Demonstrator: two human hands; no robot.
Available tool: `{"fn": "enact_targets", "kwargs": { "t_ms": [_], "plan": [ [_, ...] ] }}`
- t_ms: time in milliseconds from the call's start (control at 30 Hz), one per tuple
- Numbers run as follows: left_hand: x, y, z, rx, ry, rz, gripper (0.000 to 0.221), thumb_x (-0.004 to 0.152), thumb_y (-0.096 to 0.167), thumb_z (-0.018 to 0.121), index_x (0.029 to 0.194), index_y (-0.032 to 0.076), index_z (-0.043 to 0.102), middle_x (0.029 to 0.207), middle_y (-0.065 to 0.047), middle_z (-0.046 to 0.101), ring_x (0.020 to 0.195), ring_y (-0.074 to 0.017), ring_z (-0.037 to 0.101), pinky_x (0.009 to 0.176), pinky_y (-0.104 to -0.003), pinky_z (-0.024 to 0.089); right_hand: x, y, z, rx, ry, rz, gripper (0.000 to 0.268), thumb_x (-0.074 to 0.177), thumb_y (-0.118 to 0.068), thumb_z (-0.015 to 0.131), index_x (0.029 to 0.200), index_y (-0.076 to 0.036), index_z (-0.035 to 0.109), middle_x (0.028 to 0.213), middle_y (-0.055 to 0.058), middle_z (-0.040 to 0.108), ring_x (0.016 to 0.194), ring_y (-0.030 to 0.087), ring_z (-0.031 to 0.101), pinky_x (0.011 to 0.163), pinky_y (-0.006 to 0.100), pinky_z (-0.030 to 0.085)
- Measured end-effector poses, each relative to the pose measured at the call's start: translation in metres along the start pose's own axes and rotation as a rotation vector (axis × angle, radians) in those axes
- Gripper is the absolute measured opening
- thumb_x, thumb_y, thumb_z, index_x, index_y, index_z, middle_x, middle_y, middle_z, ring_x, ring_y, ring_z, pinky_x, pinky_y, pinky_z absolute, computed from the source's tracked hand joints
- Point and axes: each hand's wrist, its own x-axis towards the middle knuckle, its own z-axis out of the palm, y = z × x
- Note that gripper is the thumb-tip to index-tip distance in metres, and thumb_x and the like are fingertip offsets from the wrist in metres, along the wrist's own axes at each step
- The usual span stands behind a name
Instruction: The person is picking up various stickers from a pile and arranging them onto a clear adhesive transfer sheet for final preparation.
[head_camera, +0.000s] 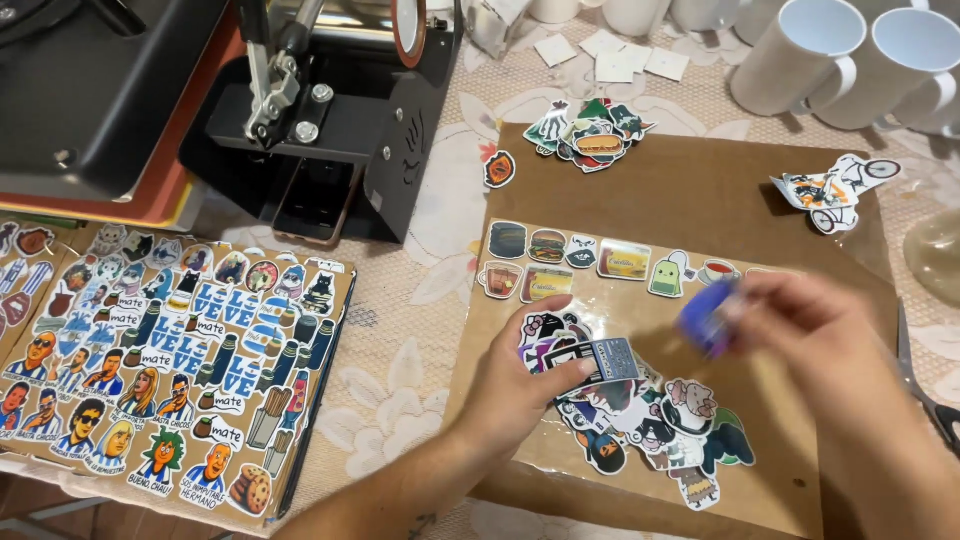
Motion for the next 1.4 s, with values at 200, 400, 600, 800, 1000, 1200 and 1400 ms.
{"fn": "enact_targets", "kwargs": {
  "t_ms": [200, 400, 600, 800, 1000, 1200, 1400],
  "plan": [
    [-0.001, -0.008, 0.0, 0.129, 0.029, 0.109, 0.064, 0.07, 0.024, 0.08, 0.132, 0.023, 0.061, 0.135, 0.001, 0.066, 0.126, -0.0132, 0.058, 0.106, -0.028, 0.045, -0.034, 0.031, 0.042, -0.226, -0.136, -0.084, 0.018, 0.08, -0.011, 0.08, 0.097, -0.006, 0.076, 0.084, 0.004, 0.082, 0.063, 0.012, 0.068, 0.063, 0.024, 0.057],
    [0.007, -0.019, 0.005, -0.335, -0.075, -0.114, 0.044, 0.089, 0.01, 0.067, 0.131, 0.014, 0.054, 0.111, -0.022, 0.077, 0.089, -0.0283, 0.076, 0.064, -0.034, 0.058, 0.01, 0.003, 0.001, -0.142, 0.141, -0.208, 0.029, 0.09, 0.002, 0.073, 0.119, -0.004, 0.069, 0.093, 0.006, 0.067, 0.074, 0.01, 0.053, 0.072, 0.023, 0.051],
    [0.008, -0.011, 0.005, -0.43, -0.143, -0.231, 0.037, 0.086, 0.009, 0.049, 0.123, 0.008, 0.051, 0.111, -0.026, 0.074, 0.093, -0.0335, 0.074, 0.061, -0.033, 0.054, 0.182, 0.097, -0.134, -0.243, 0.322, -0.255, 0.022, 0.111, -0.015, 0.071, 0.127, -0.019, 0.056, 0.106, 0.002, 0.069, 0.085, 0.007, 0.067, 0.056, 0.021, 0.045],
    [0.016, -0.031, 0.002, -0.441, -0.203, -0.135, 0.039, 0.087, -0.008, 0.048, 0.123, 0.006, 0.045, 0.119, -0.03, 0.071, 0.1, -0.0374, 0.074, 0.078, -0.04, 0.06, 0.146, 0.085, -0.101, -0.318, 0.398, -0.236, 0.018, 0.115, -0.015, 0.068, 0.128, -0.021, 0.057, 0.091, 0.007, 0.057, 0.08, 0.012, 0.064, 0.071, 0.024, 0.053],
    [0.015, -0.026, -0.001, -0.308, -0.083, -0.118, 0.058, 0.082, -0.001, 0.07, 0.136, 0.014, 0.056, 0.101, -0.016, 0.071, 0.09, -0.0256, 0.071, 0.076, -0.038, 0.062, 0.0, 0.009, 0.002, -0.091, -0.051, -0.025, 0.026, 0.083, 0.004, 0.071, 0.108, 0.003, 0.072, 0.105, 0.017, 0.077, 0.081, 0.026, 0.07, 0.071, 0.037, 0.06],
    [0.008, -0.007, 0.0, -0.242, 0.025, -0.022, 0.061, 0.076, -0.002, 0.074, 0.133, 0.011, 0.059, 0.107, -0.014, 0.072, 0.095, -0.0217, 0.07, 0.081, -0.035, 0.062, -0.018, 0.04, 0.029, -0.028, -0.288, 0.179, 0.02, 0.079, 0.002, 0.081, 0.098, 0.007, 0.081, 0.076, 0.015, 0.078, 0.063, 0.018, 0.065, 0.058, 0.03, 0.055],
    [0.004, 0.001, -0.003, -0.023, 0.069, 0.046, 0.065, 0.069, 0.009, 0.082, 0.13, 0.017, 0.062, 0.107, -0.005, 0.071, 0.091, -0.0136, 0.065, 0.084, -0.027, 0.056, -0.022, 0.066, 0.032, 0.051, -0.352, 0.035, 0.021, 0.081, -0.002, 0.079, 0.1, 0.002, 0.077, 0.08, 0.01, 0.074, 0.064, 0.014, 0.063, 0.057, 0.026, 0.052]
  ]
}}
